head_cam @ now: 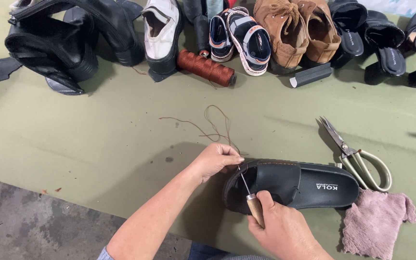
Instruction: Hand-stitching the upper part of a black sandal to its sole using a stitching awl and brown thread at a repair bench.
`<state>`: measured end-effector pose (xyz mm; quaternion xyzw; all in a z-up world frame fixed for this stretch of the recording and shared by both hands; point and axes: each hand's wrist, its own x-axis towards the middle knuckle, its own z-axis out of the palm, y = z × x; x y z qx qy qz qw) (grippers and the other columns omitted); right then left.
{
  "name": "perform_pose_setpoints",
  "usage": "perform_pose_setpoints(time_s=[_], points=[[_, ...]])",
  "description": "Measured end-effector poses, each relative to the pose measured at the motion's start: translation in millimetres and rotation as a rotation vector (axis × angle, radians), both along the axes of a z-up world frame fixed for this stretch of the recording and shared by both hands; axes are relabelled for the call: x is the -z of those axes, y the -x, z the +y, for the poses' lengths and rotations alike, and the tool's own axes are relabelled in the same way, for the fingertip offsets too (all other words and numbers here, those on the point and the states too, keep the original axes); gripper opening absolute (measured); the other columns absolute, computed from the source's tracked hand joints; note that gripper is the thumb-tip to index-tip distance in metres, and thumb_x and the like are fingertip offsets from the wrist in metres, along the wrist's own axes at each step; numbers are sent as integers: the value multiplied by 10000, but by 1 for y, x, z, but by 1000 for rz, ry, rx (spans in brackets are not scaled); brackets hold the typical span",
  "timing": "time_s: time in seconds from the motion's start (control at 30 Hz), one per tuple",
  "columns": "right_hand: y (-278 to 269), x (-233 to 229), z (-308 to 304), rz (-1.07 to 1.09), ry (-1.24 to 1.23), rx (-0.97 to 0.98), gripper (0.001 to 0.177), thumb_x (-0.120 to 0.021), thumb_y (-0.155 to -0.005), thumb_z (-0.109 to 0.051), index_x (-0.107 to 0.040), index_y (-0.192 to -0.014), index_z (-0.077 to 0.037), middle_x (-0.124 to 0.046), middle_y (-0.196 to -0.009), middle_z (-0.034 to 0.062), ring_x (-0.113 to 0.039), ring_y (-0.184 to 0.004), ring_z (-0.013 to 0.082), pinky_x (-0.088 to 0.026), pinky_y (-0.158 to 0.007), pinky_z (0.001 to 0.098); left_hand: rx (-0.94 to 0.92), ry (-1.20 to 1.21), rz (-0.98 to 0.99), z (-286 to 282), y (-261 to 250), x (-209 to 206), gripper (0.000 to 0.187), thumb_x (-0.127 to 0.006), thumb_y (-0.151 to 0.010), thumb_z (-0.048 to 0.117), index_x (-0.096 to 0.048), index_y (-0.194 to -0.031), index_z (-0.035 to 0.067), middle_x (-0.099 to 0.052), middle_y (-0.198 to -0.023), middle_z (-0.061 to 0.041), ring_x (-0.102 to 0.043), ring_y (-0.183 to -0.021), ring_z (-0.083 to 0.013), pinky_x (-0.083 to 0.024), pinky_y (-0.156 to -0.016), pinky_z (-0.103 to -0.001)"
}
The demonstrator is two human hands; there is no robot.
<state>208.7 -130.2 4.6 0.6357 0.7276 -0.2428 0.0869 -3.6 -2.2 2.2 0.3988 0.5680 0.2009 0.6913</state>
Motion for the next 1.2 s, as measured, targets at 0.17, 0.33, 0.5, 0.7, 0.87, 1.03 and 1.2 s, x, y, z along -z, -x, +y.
perform_pose_setpoints(time_s=[0.17,0.33,0.5,0.7,0.87,1.03,1.2], points=[[-2,-13,7,55,52,32,368,-627,-868,-478,-467,-1104,-246,-743,-711,-30,-688,-638,343,-518,-615,467,53,-214,316,-9,4,0,62,-729,-897,206,-739,-894,145,-698,-876,17,-616,-793,-105,-498,-748,-262],[0,-35,17,99,187,85,331,-637,-882,-457,-492,-1111,-266,-733,-705,-62,-674,-631,261,-517,-683,399,-130,-692,413,-43,6,21,295,-583,-913,96,-693,-1178,166,-687,-1127,-9,-680,-852,-164,-560,-824,-300],[1,-37,19,110,195,72,329,-644,-892,-458,-497,-1105,-255,-770,-745,-31,-705,-689,303,-519,-703,416,20,-665,7,-72,-6,16,774,-626,-881,251,-278,-1561,128,-567,-1516,-103,-480,-1460,-269,-323,-1179,-493],[-2,-35,14,175,184,90,325,-639,-912,-451,-495,-1123,-251,-742,-709,-37,-688,-646,265,-521,-690,382,12,-451,-12,-77,-12,3,733,-524,-972,382,-238,-1603,143,-616,-1452,-123,-441,-1484,-322,-247,-1257,-434],[-2,-30,12,198,171,99,345,-643,-919,-454,-498,-1154,-247,-772,-744,-32,-705,-676,290,-528,-692,393,-63,-476,196,-85,-23,7,468,-481,-1000,423,-600,-1327,110,-663,-1127,-9,-565,-1009,-166,-450,-911,-315],[-3,1,-3,198,67,79,454,-638,-911,-448,-472,-1256,-206,-807,-946,26,-729,-791,423,-558,-705,509,-77,-592,311,-87,-27,23,325,-450,-1008,332,-674,-1089,110,-692,-797,-10,-604,-695,-206,-486,-700,-344],[5,7,-7,98,-174,-177,744,-542,-961,-368,-236,-1579,-90,-744,-921,66,-742,-661,269,-593,-512,456,62,-735,537,-87,-24,41,326,-357,-1056,337,-478,-879,92,-568,-646,-73,-520,-567,-334,-405,-549,-463]])
